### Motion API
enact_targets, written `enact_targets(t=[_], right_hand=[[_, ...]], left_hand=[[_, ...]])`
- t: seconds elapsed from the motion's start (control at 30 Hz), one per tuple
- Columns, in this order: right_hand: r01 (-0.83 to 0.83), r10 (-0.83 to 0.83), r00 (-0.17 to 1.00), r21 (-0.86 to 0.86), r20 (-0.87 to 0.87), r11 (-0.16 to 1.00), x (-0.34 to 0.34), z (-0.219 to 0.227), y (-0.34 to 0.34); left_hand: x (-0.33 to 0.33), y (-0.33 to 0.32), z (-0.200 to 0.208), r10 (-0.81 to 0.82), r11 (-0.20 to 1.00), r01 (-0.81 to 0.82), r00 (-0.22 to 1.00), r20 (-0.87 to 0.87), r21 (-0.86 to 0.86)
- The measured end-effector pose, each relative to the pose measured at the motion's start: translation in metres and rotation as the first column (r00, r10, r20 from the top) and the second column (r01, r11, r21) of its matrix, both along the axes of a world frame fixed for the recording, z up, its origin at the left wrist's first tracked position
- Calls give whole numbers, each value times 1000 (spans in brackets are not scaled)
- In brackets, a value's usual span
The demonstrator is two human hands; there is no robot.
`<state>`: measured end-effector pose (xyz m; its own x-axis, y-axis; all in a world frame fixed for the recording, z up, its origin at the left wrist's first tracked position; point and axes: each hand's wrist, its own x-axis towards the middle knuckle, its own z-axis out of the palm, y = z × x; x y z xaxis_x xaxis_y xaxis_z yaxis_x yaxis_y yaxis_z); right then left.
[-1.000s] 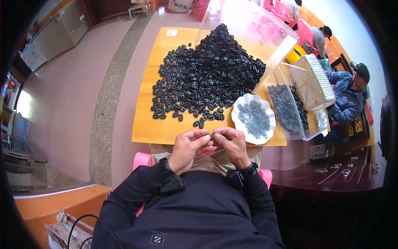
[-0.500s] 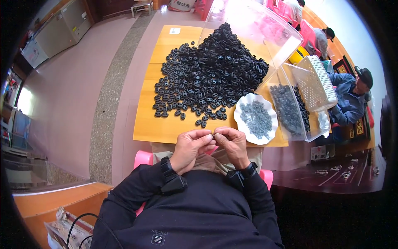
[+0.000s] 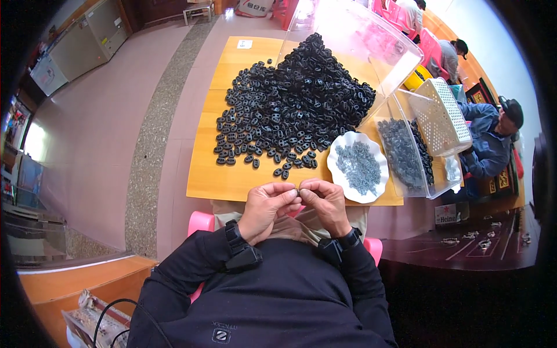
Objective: The recorder is manually assembling small black plastic rings with center pins at a manual workstation.
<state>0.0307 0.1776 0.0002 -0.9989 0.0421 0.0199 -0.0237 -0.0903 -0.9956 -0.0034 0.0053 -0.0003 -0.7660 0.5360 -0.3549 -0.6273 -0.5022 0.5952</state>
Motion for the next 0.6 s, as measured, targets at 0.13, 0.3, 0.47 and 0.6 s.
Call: enact_targets(t=[0.13,0.3,0.47,0.6], right_hand=[[-15,15,1000,-27,14,1000,0,-1,1],[-19,19,1000,-2,-3,1000,0,-3,-1],[-35,35,999,-79,-4,996,0,1,-2],[-2,8,998,-115,54,993,0,1,-1]], left_hand=[[1,0,-1,-3,1000,3,1000,-9,-4],[2,1,0,0,1000,-1,1000,-31,-28],[3,4,0,25,998,-28,997,-67,-57],[0,7,-1,27,998,-33,995,-99,-60]])
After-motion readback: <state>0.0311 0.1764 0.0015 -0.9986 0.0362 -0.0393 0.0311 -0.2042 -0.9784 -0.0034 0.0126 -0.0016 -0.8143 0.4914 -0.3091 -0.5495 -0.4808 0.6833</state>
